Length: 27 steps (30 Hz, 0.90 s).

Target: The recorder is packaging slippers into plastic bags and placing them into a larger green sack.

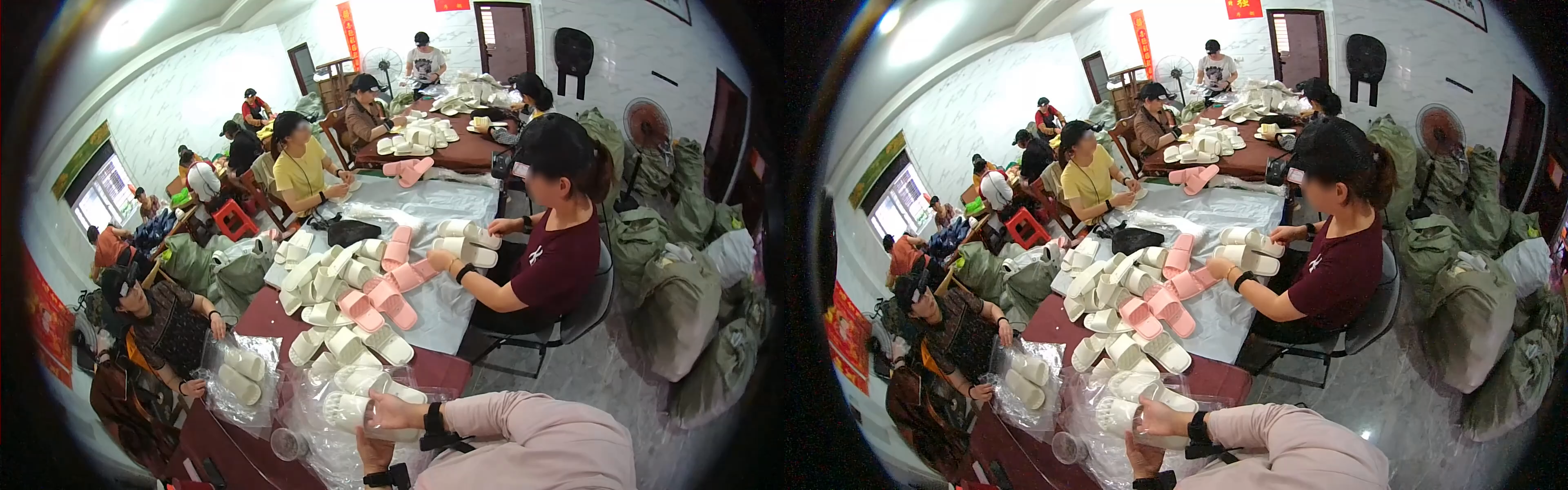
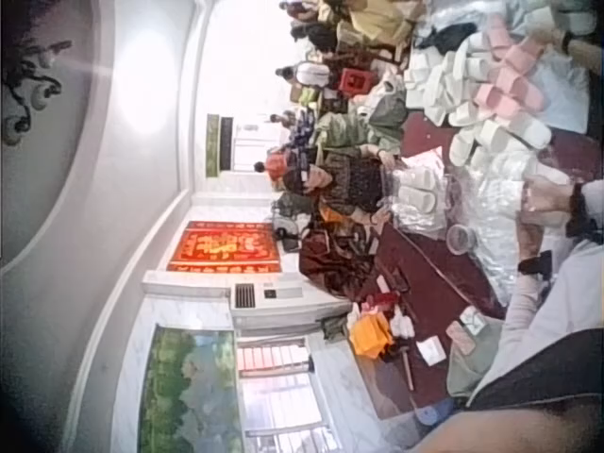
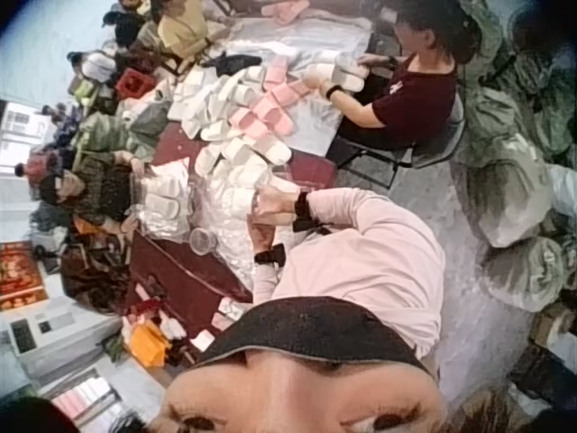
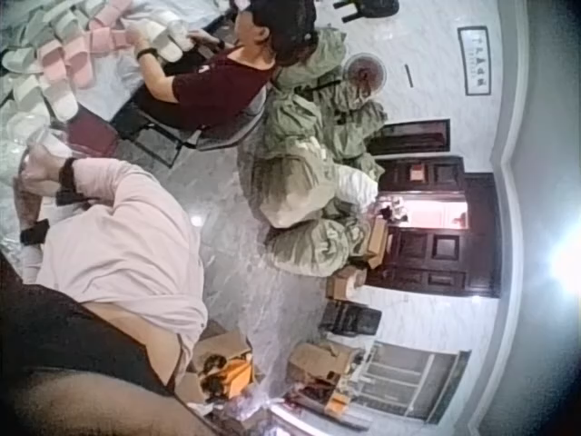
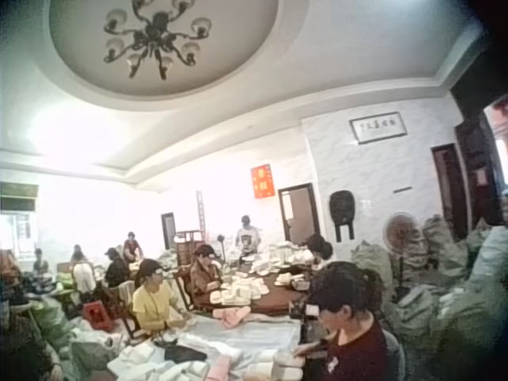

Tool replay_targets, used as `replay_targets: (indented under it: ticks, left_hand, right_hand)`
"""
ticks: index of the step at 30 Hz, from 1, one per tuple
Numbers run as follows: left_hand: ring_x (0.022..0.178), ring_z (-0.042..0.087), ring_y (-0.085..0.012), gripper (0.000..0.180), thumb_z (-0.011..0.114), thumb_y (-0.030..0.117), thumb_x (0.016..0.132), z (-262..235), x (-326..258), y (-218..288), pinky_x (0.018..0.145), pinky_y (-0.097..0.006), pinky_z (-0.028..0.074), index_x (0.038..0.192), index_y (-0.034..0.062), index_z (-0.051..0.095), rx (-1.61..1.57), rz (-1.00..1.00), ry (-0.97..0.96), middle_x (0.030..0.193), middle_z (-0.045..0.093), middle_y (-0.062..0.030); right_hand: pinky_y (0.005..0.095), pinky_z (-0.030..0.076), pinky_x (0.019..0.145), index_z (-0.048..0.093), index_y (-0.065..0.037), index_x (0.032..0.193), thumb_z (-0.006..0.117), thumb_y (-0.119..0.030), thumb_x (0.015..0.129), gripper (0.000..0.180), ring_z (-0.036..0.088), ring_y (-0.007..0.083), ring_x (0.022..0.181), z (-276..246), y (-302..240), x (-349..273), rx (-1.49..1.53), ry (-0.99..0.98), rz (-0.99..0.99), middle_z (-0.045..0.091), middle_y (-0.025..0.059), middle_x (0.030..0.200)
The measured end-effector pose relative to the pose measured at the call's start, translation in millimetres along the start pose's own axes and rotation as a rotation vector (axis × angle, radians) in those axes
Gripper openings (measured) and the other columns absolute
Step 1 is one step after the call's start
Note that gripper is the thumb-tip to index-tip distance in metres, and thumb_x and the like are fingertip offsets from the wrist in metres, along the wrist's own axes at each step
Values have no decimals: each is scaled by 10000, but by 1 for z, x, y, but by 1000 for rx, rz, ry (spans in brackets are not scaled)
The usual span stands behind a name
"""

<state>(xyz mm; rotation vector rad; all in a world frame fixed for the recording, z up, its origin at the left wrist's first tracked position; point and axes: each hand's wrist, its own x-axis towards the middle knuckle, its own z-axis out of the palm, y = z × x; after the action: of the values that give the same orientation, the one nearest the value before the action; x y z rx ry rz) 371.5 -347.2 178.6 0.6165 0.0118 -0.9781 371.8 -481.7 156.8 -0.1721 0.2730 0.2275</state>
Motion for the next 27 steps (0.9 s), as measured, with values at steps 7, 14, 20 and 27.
replay_targets:
  ticks: [7,14,20,27]
  left_hand:
    - [1047,517,-218,407,457,395,845,-50,3,6,877,-390,414,1120,105,534,-253,23,143,1150,544,-75]
    - [1034,533,-271,350,464,173,854,-118,14,-9,908,-416,428,1164,11,451,-169,-80,341,1140,539,-138]
    - [1059,519,-279,352,418,186,886,-127,12,-6,921,-422,417,1176,-12,425,-37,-108,455,1158,525,-150]
    - [1172,407,-343,470,314,301,921,-101,12,7,999,-528,279,1269,-15,330,31,-247,247,1275,424,-173]
  right_hand:
    - [317,429,819,456,-32,1091,421,-352,912,367,513,218,1021,9,-5,-4,-197,169,105,531,106,1088]
    - [347,403,889,444,-47,1159,482,-283,877,370,483,238,1079,-23,-10,-1,-138,365,79,480,118,1178]
    - [310,403,854,457,-49,1177,474,-256,873,368,506,192,1034,-9,-16,-8,-818,216,108,544,97,1098]
    - [329,439,728,525,-3,988,585,-216,743,331,559,262,861,-32,-23,-9,-1459,310,-432,577,155,945]
